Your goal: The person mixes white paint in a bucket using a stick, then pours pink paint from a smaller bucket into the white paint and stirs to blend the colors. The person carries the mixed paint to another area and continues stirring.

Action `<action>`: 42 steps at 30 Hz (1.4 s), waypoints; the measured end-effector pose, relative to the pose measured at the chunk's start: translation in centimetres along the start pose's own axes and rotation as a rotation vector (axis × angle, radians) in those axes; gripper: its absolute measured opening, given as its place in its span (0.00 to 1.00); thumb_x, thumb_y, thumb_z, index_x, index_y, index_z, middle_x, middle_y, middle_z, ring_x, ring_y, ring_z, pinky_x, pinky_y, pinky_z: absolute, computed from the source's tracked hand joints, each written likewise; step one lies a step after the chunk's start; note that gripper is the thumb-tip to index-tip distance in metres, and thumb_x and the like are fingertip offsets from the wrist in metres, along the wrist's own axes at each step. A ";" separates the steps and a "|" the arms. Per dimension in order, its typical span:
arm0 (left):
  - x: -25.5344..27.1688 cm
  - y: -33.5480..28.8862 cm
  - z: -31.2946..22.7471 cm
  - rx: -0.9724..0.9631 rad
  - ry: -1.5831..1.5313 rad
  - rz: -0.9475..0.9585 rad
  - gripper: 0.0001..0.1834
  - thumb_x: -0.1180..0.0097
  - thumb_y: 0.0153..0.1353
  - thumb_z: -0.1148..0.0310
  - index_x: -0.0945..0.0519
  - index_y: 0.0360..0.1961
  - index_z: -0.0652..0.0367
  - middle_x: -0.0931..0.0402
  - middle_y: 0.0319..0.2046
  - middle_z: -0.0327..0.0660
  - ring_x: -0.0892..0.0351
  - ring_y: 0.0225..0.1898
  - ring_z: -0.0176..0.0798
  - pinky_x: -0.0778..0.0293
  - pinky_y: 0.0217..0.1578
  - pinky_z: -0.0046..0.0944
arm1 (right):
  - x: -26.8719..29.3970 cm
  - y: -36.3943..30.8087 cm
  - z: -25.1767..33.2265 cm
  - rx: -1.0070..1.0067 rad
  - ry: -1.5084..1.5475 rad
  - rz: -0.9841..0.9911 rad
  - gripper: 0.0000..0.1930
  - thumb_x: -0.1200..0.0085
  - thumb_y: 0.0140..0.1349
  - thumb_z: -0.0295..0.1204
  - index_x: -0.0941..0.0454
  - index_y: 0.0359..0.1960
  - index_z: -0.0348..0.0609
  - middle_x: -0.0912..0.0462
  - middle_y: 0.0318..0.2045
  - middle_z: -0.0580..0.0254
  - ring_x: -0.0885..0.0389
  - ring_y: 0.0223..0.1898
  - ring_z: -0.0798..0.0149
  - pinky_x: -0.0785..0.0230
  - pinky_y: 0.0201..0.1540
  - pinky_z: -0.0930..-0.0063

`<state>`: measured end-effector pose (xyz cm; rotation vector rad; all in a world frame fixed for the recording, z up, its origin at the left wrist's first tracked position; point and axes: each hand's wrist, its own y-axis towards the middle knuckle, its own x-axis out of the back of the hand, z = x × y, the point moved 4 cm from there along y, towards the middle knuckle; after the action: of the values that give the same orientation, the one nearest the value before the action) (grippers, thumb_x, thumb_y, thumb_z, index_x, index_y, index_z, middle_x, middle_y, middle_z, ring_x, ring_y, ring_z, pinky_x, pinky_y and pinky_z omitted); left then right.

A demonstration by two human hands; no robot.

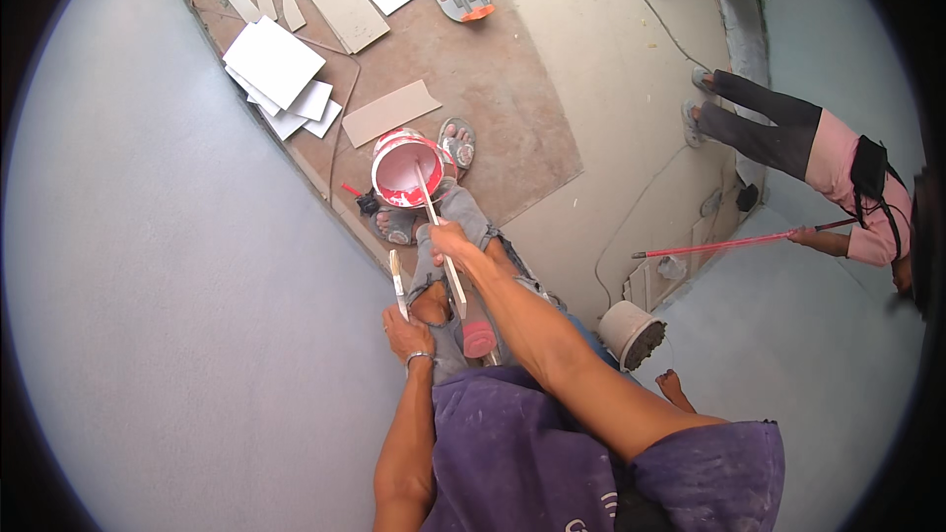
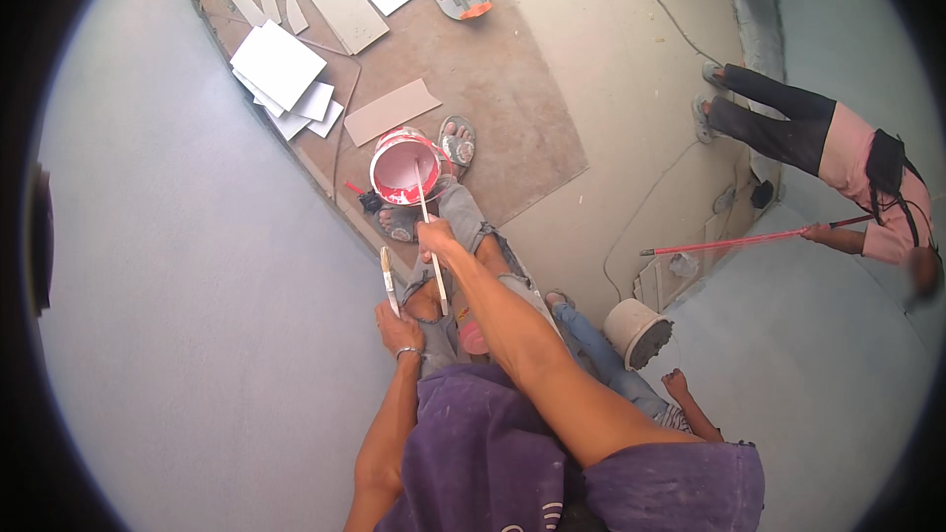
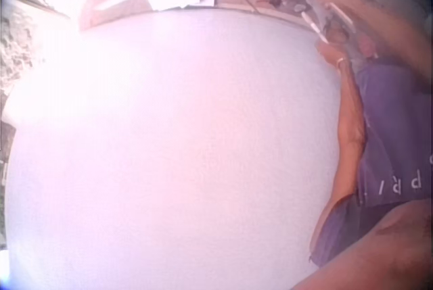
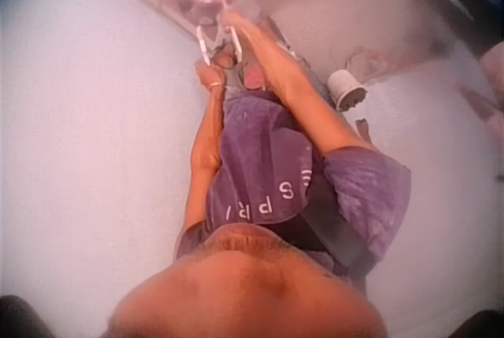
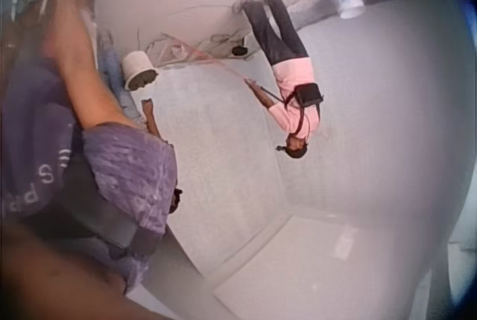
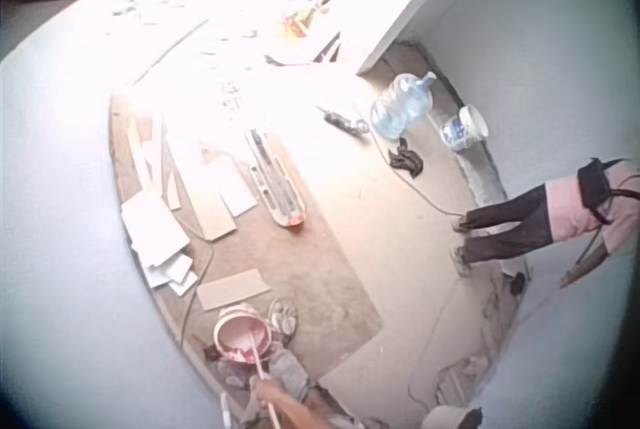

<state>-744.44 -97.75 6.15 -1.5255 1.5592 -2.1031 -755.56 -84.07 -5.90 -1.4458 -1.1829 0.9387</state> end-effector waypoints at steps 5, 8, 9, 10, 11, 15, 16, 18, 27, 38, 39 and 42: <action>0.2 0.1 0.3 0.030 -0.020 0.030 0.07 0.48 0.61 0.74 0.28 0.40 0.59 0.29 0.43 0.49 0.27 0.47 0.60 0.31 0.45 0.57 | 0.7 2.9 0.5 -0.002 -0.060 0.198 0.12 0.57 0.64 0.25 0.26 0.48 0.46 0.37 0.20 0.66 0.39 0.15 0.72 0.46 0.12 0.75; -0.4 0.3 1.1 0.028 -0.028 0.005 0.06 0.49 0.62 0.74 0.27 0.41 0.59 0.29 0.43 0.48 0.27 0.47 0.60 0.31 0.45 0.56 | 0.2 2.5 2.0 0.149 -0.185 0.069 0.23 0.55 0.62 0.26 0.27 0.60 0.49 0.32 0.22 0.63 0.36 0.14 0.71 0.43 0.11 0.73; -0.7 0.3 1.4 0.030 -0.032 -0.005 0.06 0.49 0.63 0.74 0.27 0.41 0.59 0.29 0.43 0.48 0.27 0.47 0.60 0.31 0.45 0.56 | -0.1 2.1 2.4 0.179 -0.308 0.023 0.25 0.55 0.61 0.26 0.28 0.62 0.47 0.27 0.26 0.58 0.31 0.17 0.66 0.37 0.15 0.69; -0.8 0.2 1.5 0.036 -0.040 0.003 0.07 0.48 0.62 0.74 0.28 0.41 0.59 0.30 0.44 0.49 0.28 0.47 0.61 0.31 0.45 0.57 | 0.0 2.0 2.6 0.209 -0.428 -0.027 0.27 0.54 0.60 0.27 0.29 0.64 0.45 0.23 0.29 0.54 0.25 0.20 0.61 0.32 0.18 0.66; -0.8 0.1 1.5 0.042 -0.048 0.012 0.08 0.47 0.61 0.74 0.29 0.41 0.60 0.30 0.45 0.50 0.28 0.47 0.62 0.31 0.45 0.57 | 0.0 1.8 2.8 0.240 -0.548 -0.077 0.29 0.53 0.59 0.27 0.31 0.66 0.44 0.19 0.33 0.49 0.19 0.23 0.57 0.26 0.22 0.62; -0.6 0.1 1.5 0.057 -0.074 0.024 0.09 0.46 0.61 0.74 0.30 0.41 0.61 0.30 0.45 0.51 0.29 0.48 0.62 0.31 0.46 0.58 | 1.2 5.5 0.8 0.466 -0.900 -0.289 0.30 0.50 0.60 0.31 0.32 0.65 0.37 0.17 0.41 0.35 0.15 0.43 0.46 0.23 0.42 0.59; -0.8 0.1 1.7 0.058 -0.079 0.011 0.09 0.46 0.61 0.74 0.30 0.41 0.61 0.30 0.45 0.51 0.29 0.48 0.62 0.31 0.46 0.58 | 1.1 5.2 0.5 0.427 -0.922 -0.272 0.30 0.49 0.59 0.31 0.32 0.65 0.36 0.19 0.44 0.32 0.16 0.47 0.44 0.24 0.47 0.60; -1.2 0.0 2.2 0.058 -0.090 -0.013 0.09 0.46 0.61 0.74 0.30 0.41 0.61 0.30 0.45 0.51 0.29 0.48 0.62 0.31 0.46 0.57 | 0.4 5.1 0.2 0.349 -0.970 -0.239 0.29 0.50 0.58 0.31 0.31 0.64 0.34 0.19 0.45 0.30 0.16 0.47 0.43 0.24 0.47 0.60; -2.0 -0.1 2.6 0.100 -0.112 -0.027 0.08 0.46 0.62 0.73 0.29 0.41 0.59 0.29 0.44 0.50 0.27 0.46 0.61 0.31 0.45 0.56 | -1.6 4.1 0.0 0.001 -0.406 0.162 0.04 0.53 0.60 0.25 0.28 0.36 0.41 0.30 0.24 0.60 0.31 0.17 0.67 0.39 0.14 0.71; -2.1 -0.2 2.4 0.111 -0.201 -0.067 0.07 0.47 0.60 0.76 0.27 0.39 0.57 0.28 0.42 0.47 0.27 0.46 0.58 0.31 0.44 0.55 | 0.7 4.2 2.9 0.350 -0.837 -0.105 0.32 0.50 0.61 0.28 0.35 0.69 0.43 0.20 0.24 0.56 0.21 0.22 0.58 0.29 0.21 0.65; -1.8 -0.2 2.0 0.099 -0.205 -0.059 0.06 0.48 0.60 0.76 0.27 0.39 0.57 0.28 0.41 0.46 0.27 0.46 0.58 0.31 0.44 0.55 | 1.7 5.5 2.4 0.454 -0.943 -0.166 0.31 0.50 0.60 0.28 0.34 0.68 0.40 0.19 0.28 0.49 0.19 0.27 0.53 0.27 0.27 0.63; -2.1 -0.1 2.4 0.087 -0.231 -0.075 0.07 0.48 0.59 0.77 0.27 0.38 0.57 0.27 0.41 0.46 0.27 0.47 0.57 0.31 0.45 0.54 | 2.5 7.0 1.0 0.584 -1.168 -0.265 0.30 0.49 0.57 0.30 0.31 0.63 0.32 0.17 0.39 0.33 0.16 0.42 0.41 0.24 0.45 0.59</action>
<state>-741.53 -98.06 4.80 -1.7493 1.3348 -1.9204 -754.60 -81.52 -12.93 -0.1667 -1.6275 1.8235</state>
